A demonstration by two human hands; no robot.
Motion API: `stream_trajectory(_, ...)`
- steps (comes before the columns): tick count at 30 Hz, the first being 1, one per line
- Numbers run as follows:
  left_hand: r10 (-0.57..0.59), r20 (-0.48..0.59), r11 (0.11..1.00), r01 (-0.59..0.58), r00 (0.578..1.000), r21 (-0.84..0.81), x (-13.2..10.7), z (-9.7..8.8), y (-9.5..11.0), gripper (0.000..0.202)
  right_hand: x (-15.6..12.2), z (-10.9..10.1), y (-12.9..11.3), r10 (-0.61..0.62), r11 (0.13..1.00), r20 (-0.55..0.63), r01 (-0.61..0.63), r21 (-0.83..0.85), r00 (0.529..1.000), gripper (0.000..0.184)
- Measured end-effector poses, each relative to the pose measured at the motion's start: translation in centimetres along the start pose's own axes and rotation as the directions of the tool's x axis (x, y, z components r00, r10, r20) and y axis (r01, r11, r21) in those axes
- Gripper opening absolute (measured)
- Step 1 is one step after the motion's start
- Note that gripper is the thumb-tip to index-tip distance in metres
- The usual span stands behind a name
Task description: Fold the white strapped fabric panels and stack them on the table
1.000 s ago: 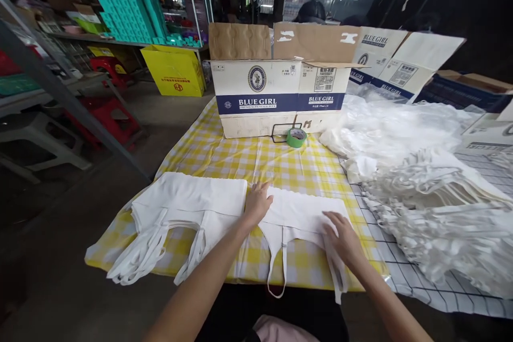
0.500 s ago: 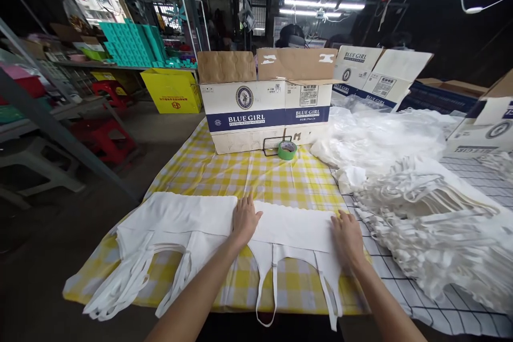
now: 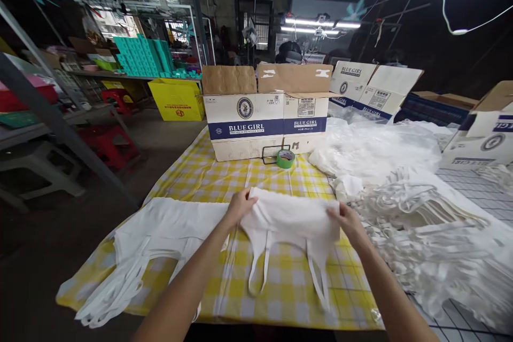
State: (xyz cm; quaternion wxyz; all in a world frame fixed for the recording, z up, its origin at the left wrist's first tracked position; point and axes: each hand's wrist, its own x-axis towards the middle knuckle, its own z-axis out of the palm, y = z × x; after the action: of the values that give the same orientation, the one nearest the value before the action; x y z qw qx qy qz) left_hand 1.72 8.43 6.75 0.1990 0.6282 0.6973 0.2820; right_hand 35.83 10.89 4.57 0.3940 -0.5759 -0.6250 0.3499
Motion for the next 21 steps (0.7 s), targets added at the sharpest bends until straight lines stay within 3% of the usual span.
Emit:
stream_trajectory(4, 0.157, -0.218, 0.979, -0.180, 0.963, -0.092, 0.2, -4.6, 2.6, 0.019, 0.7, -3.5, -3.9, -0.207, 0.934, -0.156, 0.243, 0.261, 0.966, 0.026)
stream_trajectory(7, 0.283, -0.318, 0.932, -0.338, 0.905, -0.132, -1.7, -6.2, 2.5, 0.009, -0.6, -5.2, -4.7, -0.298, 0.922, -0.149, 0.325, 0.209, 0.943, 0.018)
stream_trajectory(9, 0.317, -0.248, 0.930, -0.351, 0.915, -0.108, -4.0, -5.6, 0.9, 0.007, -2.4, -5.6, -3.7, -0.334, 0.936, -0.025, 0.335, 0.109, 0.942, 0.015)
stream_trajectory(11, 0.354, -0.138, 0.932, -0.362, 0.925, -0.032, -6.7, -3.9, -1.5, 0.011, -4.5, -5.2, -1.6, -0.360, 0.933, 0.117, 0.359, 0.032, 0.926, 0.011)
stream_trajectory(13, 0.435, -0.025, 0.898, -0.431, 0.900, 0.087, -9.5, -1.6, -4.1, 0.020, -6.7, -4.4, 0.9, -0.369, 0.924, 0.248, 0.383, -0.009, 0.896, 0.007)
stream_trajectory(15, 0.520, 0.097, 0.827, -0.529, 0.849, 0.192, -12.2, 0.4, -6.1, 0.027, -8.9, -3.6, 3.2, -0.358, 0.915, 0.360, 0.400, -0.048, 0.862, 0.008)
stream_trajectory(18, 0.567, 0.195, 0.742, -0.599, 0.800, 0.301, -15.0, 1.9, -7.3, 0.028, -11.7, -3.0, 5.4, -0.318, 0.892, 0.438, 0.422, -0.162, 0.841, 0.012)
stream_trajectory(21, 0.594, 0.234, 0.688, -0.637, 0.770, 0.349, -16.3, 1.9, -7.6, 0.027, -13.4, -3.0, 6.2, -0.278, 0.862, 0.443, 0.425, -0.276, 0.852, 0.017)
